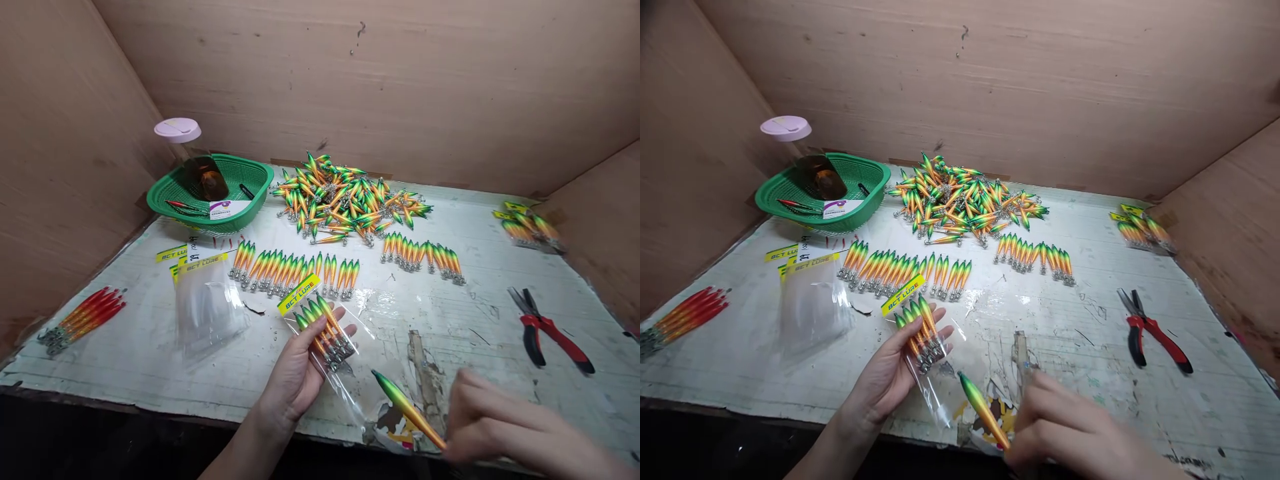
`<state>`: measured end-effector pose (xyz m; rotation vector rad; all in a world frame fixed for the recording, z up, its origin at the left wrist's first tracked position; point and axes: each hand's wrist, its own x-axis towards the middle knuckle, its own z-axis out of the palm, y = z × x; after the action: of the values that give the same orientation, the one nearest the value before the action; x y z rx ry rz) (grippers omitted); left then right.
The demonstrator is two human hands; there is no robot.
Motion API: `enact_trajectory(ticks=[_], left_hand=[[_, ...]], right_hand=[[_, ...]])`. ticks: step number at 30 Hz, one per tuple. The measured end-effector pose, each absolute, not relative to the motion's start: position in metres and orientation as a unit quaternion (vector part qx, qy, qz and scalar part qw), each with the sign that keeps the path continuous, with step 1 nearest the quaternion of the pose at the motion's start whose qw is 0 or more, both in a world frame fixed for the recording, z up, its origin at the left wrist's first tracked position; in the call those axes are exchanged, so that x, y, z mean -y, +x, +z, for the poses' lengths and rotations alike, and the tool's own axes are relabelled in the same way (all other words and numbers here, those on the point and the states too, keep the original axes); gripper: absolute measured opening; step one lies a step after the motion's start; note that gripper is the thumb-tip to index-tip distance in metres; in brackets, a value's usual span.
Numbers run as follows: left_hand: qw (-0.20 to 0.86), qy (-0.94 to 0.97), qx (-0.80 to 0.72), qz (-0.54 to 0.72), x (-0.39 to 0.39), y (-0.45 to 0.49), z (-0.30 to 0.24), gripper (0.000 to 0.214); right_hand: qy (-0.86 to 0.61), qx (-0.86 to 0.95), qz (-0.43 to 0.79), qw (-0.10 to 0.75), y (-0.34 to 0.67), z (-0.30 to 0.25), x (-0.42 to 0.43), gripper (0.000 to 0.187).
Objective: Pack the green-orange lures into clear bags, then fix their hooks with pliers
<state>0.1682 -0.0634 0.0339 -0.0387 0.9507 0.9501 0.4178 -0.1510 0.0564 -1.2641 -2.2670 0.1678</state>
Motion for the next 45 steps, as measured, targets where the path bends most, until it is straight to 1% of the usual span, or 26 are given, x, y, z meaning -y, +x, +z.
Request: enact_trajectory(ticks=[4, 5, 11, 16, 21, 23, 27, 32, 35, 41, 45], left_hand=[[0.789, -0.012, -0.426, 0.443, 0.067, 0.172, 0.030, 0.035], [0.791, -0.010, -0.421, 0.445, 0.068, 0.173, 0.029, 0.033], [0.801, -0.001, -0.394, 0.450, 0.070, 0.173, 0.029, 0.029], [0.792, -0.003, -0.405, 0.457, 0.070, 0.174, 0.032, 0.029], [0.779, 0.005, -0.417, 0.468, 0.071, 0.175, 0.035, 0.028], [0.780, 0.010, -0.414, 0.469, 0.072, 0.176, 0.034, 0.029], [0.788, 0.020, -0.403, 0.464, 0.074, 0.178, 0.028, 0.030], [0.785, 0.011, -0.407, 0.467, 0.073, 0.179, 0.026, 0.030], [0.782, -0.008, -0.412, 0.468, 0.072, 0.179, 0.028, 0.031], [0.789, 0.004, -0.414, 0.455, 0.073, 0.180, 0.029, 0.019], [0.792, 0.024, -0.411, 0.451, 0.075, 0.180, 0.028, 0.015]], right_hand=[[-0.447, 0.853, 0.052, 0.264, 0.383, 0.067, 0.136, 0.018], [-0.438, 0.858, 0.051, 0.263, 0.374, 0.068, 0.128, 0.016], [-0.408, 0.872, 0.009, 0.270, 0.354, 0.066, 0.114, 0.020], [-0.420, 0.859, 0.062, 0.286, 0.355, 0.065, 0.121, 0.019], [-0.454, 0.840, 0.078, 0.287, 0.356, 0.064, 0.118, 0.020], [-0.457, 0.832, 0.085, 0.302, 0.354, 0.063, 0.118, 0.019], [-0.459, 0.808, 0.076, 0.363, 0.347, 0.063, 0.120, 0.022], [-0.490, 0.802, 0.087, 0.331, 0.351, 0.059, 0.122, 0.014], [-0.496, 0.798, 0.101, 0.328, 0.355, 0.057, 0.122, 0.013], [-0.492, 0.797, 0.099, 0.338, 0.352, 0.057, 0.118, 0.015], [-0.499, 0.789, 0.096, 0.346, 0.352, 0.055, 0.116, 0.015]])
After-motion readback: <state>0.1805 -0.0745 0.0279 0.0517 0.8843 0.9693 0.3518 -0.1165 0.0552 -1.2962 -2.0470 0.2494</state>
